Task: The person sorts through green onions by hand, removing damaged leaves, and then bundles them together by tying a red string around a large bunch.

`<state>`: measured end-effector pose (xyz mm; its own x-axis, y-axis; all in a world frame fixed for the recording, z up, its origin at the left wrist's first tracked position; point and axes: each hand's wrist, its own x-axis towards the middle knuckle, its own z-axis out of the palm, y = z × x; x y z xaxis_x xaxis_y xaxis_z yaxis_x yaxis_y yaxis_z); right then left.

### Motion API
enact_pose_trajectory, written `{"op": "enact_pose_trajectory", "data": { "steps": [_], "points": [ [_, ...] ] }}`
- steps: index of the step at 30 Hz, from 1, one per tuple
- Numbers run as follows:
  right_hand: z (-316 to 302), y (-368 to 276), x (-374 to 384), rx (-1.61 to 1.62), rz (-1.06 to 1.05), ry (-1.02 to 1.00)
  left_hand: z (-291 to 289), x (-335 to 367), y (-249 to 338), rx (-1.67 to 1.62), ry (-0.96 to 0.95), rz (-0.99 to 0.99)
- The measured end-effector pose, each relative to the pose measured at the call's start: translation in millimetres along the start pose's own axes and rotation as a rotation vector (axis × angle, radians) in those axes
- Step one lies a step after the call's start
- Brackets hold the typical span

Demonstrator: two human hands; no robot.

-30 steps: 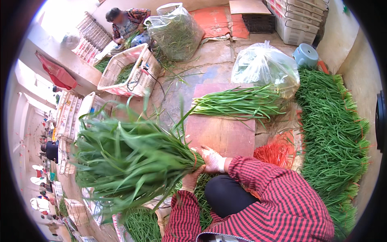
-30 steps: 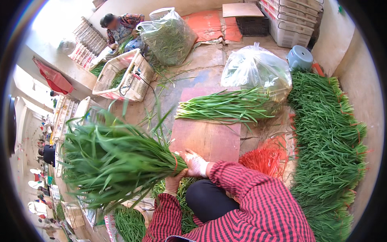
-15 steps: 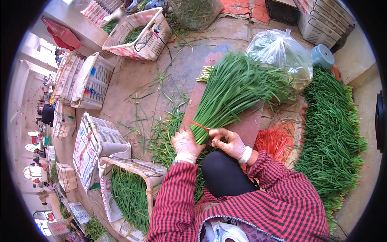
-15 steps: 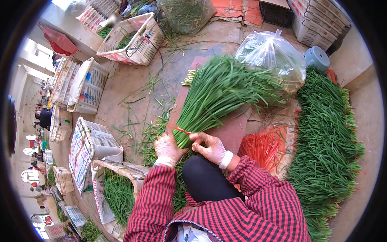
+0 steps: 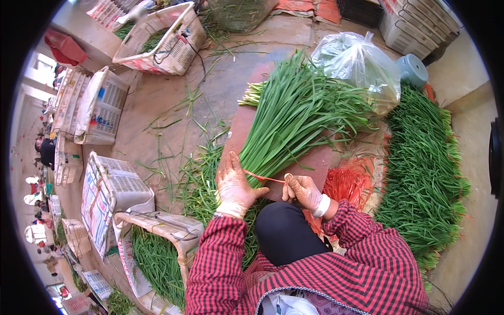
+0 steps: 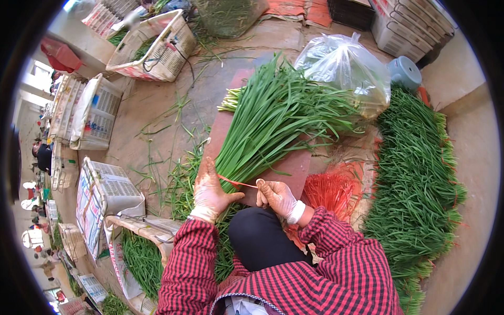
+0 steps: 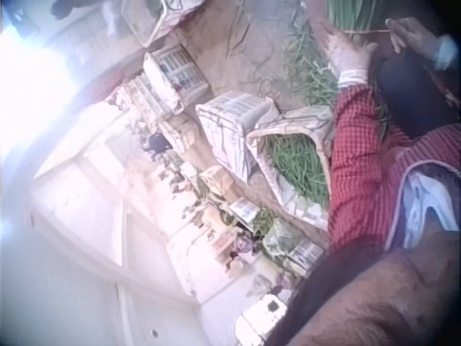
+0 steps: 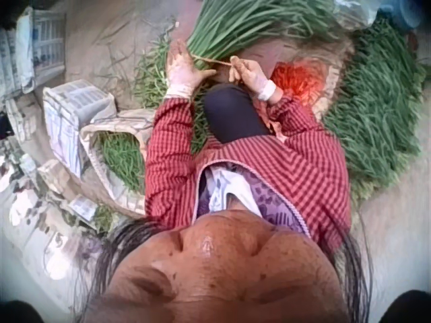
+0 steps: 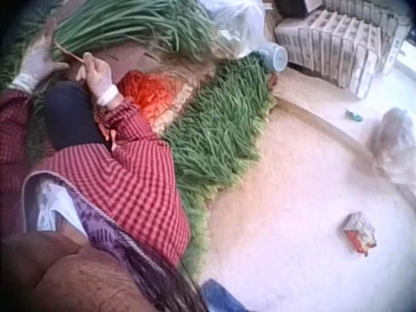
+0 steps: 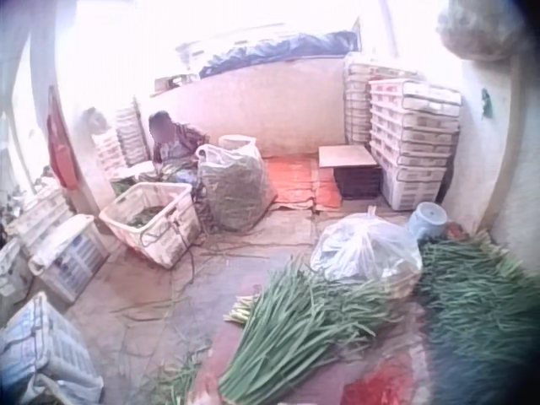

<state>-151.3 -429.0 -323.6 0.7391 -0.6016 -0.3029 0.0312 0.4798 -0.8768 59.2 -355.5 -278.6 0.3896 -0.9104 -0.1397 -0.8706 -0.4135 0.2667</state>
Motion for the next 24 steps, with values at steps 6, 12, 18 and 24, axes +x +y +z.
{"op": "enact_pose_trajectory", "data": {
  "steps": [6, 12, 18, 24],
  "points": [
    [-12.0, -78.9, 5.3, -0.124, -0.351, 0.105, -0.1, -6.1, 13.4, 0.116, 0.044, -0.095],
    [-113.4, -153.2, 101.8, -1.502, -0.545, 0.692, 3.6, -9.5, 26.8, 0.088, 0.098, -0.071],
    [-110.7, -152.0, 129.1, -1.421, -0.095, 0.481, 7.2, -13.7, 24.3, 0.115, 0.103, -0.098],
    [-115.7, -135.2, 122.9, -1.320, -0.228, 0.516, 13.4, -16.2, 22.7, 0.125, 0.169, -0.061]
  ]
}}
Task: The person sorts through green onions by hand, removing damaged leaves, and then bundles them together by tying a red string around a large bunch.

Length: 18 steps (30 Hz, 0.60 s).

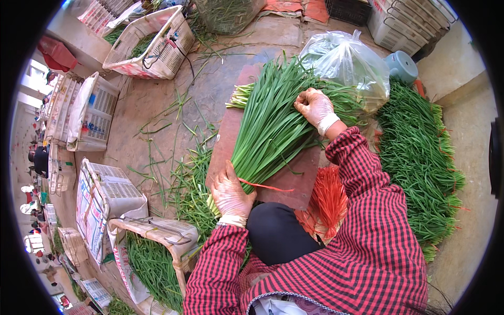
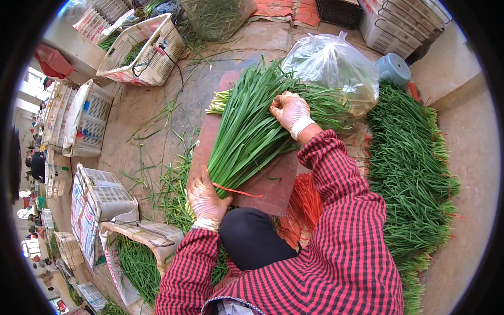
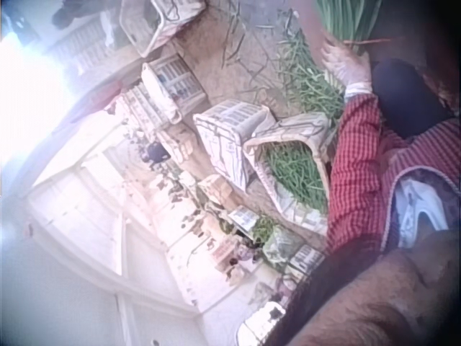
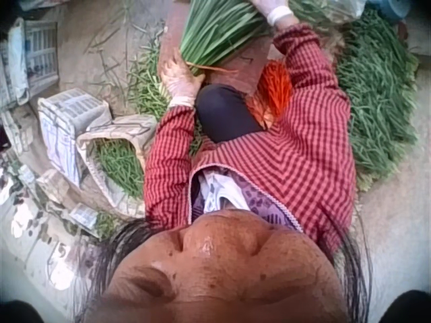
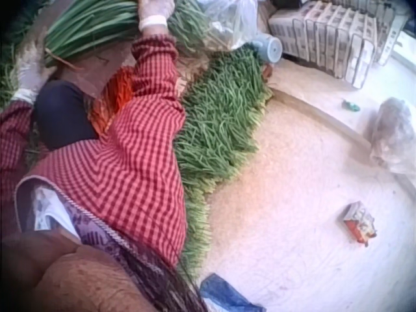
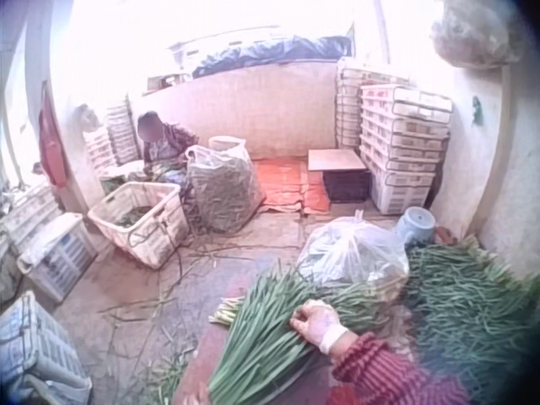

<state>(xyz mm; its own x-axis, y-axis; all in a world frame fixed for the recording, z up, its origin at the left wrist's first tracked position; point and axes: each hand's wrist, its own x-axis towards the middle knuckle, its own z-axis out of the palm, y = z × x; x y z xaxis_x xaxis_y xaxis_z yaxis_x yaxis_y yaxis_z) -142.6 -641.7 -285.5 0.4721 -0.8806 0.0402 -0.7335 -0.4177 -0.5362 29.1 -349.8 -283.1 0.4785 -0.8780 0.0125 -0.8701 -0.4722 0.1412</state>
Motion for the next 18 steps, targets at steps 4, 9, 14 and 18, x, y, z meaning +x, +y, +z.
{"op": "enact_pose_trajectory", "data": {
  "steps": [4, 9, 14, 18],
  "points": [
    [-8.1, 3.0, -16.6, 0.065, -0.079, 0.116, 0.3, -4.3, 0.1, 0.025, 0.021, 0.009],
    [-23.0, 30.0, -24.9, -0.372, -0.206, 0.345, 5.7, -7.5, 0.2, 0.047, 0.058, 0.016],
    [-79.0, 112.2, -45.9, -0.382, 0.127, 0.280, 5.3, -7.9, -1.4, 0.046, 0.075, 0.010],
    [-107.2, 177.8, -100.9, -0.283, 0.509, 0.102, 4.9, -7.7, 1.2, 0.054, 0.049, -0.004]
  ]
}}
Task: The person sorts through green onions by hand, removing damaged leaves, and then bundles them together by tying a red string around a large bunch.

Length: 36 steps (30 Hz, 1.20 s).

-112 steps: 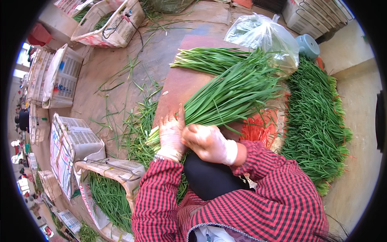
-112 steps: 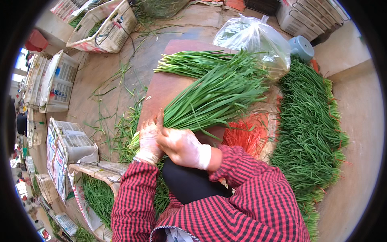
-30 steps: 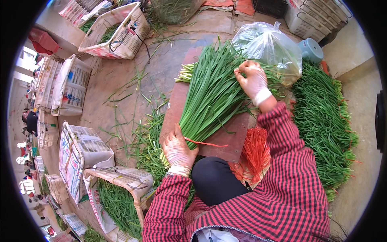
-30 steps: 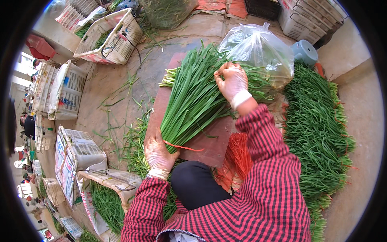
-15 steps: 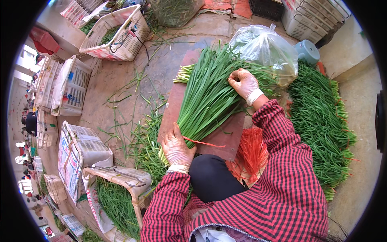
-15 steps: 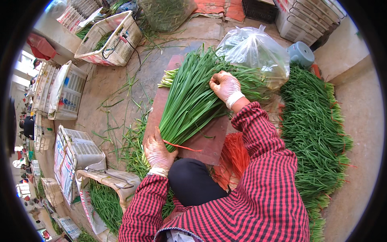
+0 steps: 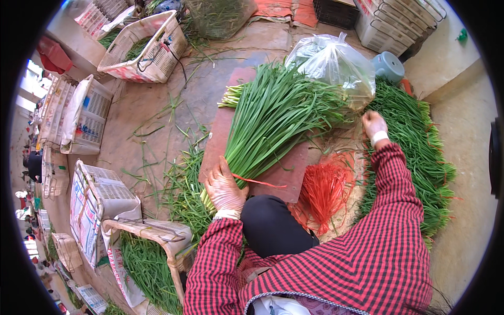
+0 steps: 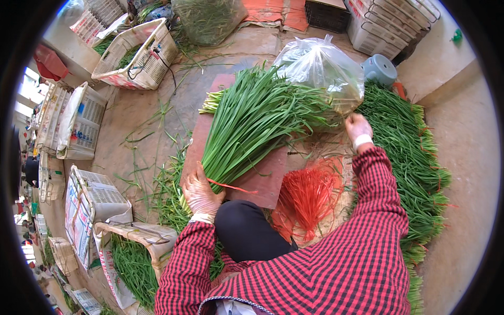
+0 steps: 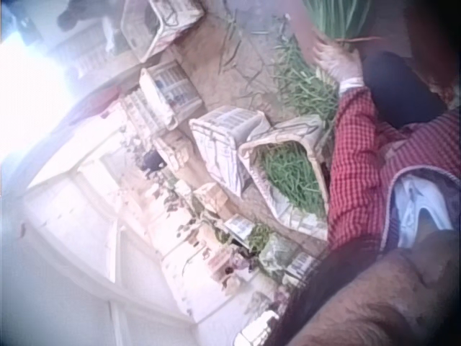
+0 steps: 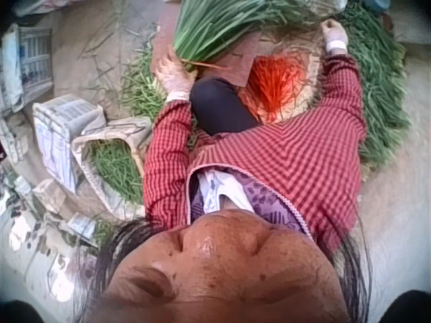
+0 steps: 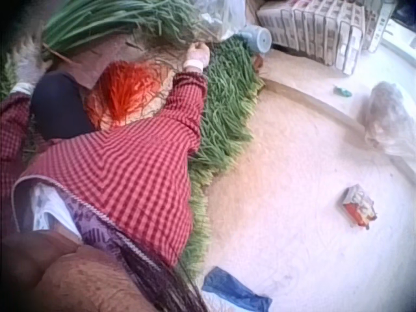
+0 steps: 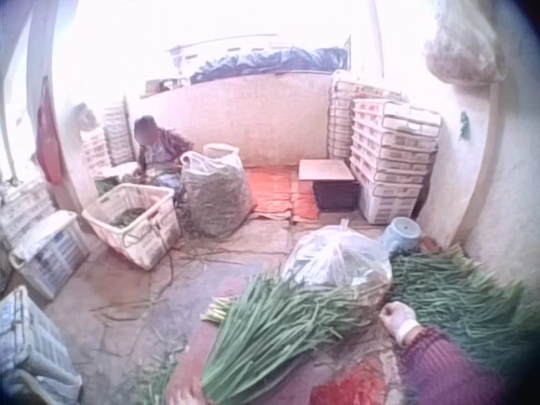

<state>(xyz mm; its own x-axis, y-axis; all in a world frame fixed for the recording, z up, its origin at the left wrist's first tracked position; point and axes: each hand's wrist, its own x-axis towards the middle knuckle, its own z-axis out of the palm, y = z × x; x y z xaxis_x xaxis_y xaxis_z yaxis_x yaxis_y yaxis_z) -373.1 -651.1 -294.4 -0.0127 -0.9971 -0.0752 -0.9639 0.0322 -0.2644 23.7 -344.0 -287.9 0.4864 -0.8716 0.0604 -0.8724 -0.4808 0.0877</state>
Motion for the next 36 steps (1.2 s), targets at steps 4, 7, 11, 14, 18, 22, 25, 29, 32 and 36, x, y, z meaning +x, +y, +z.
{"op": "enact_pose_trajectory", "data": {
  "steps": [4, 7, 11, 14, 18, 22, 25, 29, 32, 36],
  "points": [
    [39.4, 23.8, -73.9, -0.651, 0.002, -0.527, 0.1, 0.0, -0.1, 0.014, -0.008, -0.009],
    [48.2, 2.7, -70.0, -0.071, -0.415, -0.021, 2.9, -0.9, -1.7, -0.020, 0.038, 0.020],
    [14.0, -123.0, -59.2, 0.293, -0.905, 0.256, -0.6, -2.0, 2.1, 0.002, 0.026, 0.037],
    [33.2, -172.5, -71.7, 0.216, -1.096, 0.193, -3.8, 4.6, -0.6, -0.032, -0.005, 0.036],
    [57.2, -168.1, -100.8, 0.254, -1.061, 0.000, -10.3, 15.2, -9.4, -0.078, -0.083, 0.026],
    [63.2, -144.2, -120.1, 0.419, -0.982, -0.049, -4.2, 12.4, -7.9, -0.091, -0.076, 0.023],
    [56.8, -140.5, -123.6, 0.428, -0.982, 0.043, -4.5, 8.3, -5.3, -0.070, -0.043, 0.024],
    [25.7, -165.1, -138.5, 0.343, -1.022, 0.259, -5.5, 4.3, 0.6, -0.047, -0.070, -0.024],
    [31.4, -189.2, -161.1, 0.439, -1.145, 0.073, -5.6, 9.4, -2.7, -0.064, -0.076, -0.026],
    [64.6, -226.5, -202.1, 0.922, -1.124, -0.507, -1.7, 11.3, -3.9, -0.093, -0.032, 0.005]
  ]
}}
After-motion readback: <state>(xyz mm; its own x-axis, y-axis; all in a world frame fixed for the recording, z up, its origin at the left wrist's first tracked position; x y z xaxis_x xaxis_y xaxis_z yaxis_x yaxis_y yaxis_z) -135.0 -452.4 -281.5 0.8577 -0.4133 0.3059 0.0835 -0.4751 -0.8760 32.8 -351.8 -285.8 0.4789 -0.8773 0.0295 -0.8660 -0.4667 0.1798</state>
